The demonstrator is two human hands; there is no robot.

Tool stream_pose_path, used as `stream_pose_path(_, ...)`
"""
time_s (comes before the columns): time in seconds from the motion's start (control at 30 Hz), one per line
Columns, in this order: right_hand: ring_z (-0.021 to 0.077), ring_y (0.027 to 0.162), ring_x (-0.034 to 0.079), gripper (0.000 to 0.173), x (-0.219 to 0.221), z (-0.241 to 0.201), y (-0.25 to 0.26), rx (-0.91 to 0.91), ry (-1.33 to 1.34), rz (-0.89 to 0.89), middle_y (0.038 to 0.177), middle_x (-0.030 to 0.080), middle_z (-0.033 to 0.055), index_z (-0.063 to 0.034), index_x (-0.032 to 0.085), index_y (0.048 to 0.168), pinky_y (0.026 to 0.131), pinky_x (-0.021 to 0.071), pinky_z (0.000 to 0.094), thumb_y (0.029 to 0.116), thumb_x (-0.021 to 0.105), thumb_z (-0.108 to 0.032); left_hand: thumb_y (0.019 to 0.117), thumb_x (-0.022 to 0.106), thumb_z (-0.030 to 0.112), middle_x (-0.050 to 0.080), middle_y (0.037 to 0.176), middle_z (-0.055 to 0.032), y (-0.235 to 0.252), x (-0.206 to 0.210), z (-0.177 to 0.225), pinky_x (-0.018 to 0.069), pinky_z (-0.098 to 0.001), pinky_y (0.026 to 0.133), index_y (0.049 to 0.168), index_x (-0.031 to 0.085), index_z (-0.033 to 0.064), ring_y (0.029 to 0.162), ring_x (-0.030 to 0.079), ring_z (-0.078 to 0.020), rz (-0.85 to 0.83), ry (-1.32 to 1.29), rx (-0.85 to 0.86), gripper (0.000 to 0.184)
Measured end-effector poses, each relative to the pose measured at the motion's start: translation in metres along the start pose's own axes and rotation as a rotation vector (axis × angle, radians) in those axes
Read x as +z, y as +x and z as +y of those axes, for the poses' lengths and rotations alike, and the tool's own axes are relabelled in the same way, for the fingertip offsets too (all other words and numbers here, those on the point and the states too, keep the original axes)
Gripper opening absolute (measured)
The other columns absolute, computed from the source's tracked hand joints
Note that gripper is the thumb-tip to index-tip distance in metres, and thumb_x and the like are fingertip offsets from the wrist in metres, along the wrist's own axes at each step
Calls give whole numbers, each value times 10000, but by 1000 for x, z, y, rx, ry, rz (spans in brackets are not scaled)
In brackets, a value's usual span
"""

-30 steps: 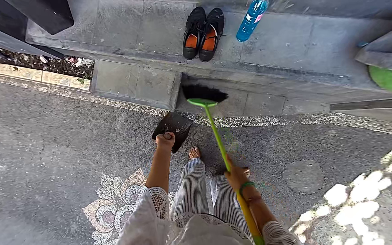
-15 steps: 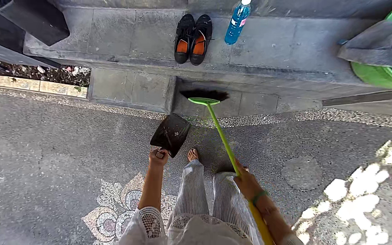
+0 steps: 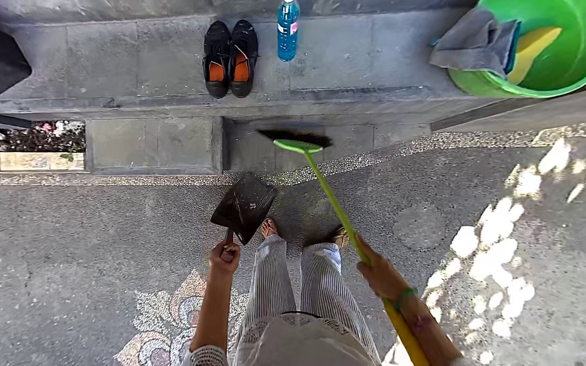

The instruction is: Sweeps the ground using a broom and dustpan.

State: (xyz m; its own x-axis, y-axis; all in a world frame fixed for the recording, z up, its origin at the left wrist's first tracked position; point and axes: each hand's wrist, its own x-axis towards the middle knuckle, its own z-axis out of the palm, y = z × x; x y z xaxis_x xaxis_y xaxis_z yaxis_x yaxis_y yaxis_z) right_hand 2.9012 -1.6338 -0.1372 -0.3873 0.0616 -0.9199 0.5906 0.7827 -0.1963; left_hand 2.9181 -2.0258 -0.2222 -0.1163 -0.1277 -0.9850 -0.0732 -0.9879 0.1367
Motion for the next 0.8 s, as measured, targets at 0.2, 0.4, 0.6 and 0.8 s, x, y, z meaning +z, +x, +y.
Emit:
stream_pose_path(0.2, 440, 1004, 690, 819, 25, 39, 58, 59, -112, -121, 1206, 656, 305, -226, 51, 1674, 901, 541, 575, 1032, 552, -140, 1054, 342, 193, 484, 561, -24, 5, 22, -56, 466, -188, 407, 897, 470, 73, 407, 496, -90, 30, -41, 25, 235)
stream_pose_path(0.4, 399, 854, 688, 797, -39, 69, -27, -98, -209, -256, 1037, 695, 263, -274, 124, 1672, 807, 549, 561, 1016, 566, -176, 1056, 346, 221, 507, 579, -36, -10, 11, -95, 461, -195, 407, 888, 467, 79, 414, 503, -99, 34, -141, 61, 251)
stream_pose_path(0.6, 444, 978, 694, 713, -62, 21, 51, -332, -340, -94, 1121, 693, 284, -215, 126, 1673, 909, 533, 596, 1063, 496, -197, 1067, 346, 239, 521, 599, -29, -31, -35, -124, 456, -175, 421, 875, 501, 72, 433, 509, -90, -15, -364, 49, 298)
stream_pose_path(0.8, 441, 1194, 639, 765, -8, -5, 139, -229, -528, -198, 1292, 641, 292, -213, 9, 1673, 1032, 484, 575, 1063, 470, -179, 1048, 330, 267, 547, 580, -35, -13, -42, -127, 482, -195, 433, 805, 498, 84, 434, 535, -107, 8, -451, 102, 347)
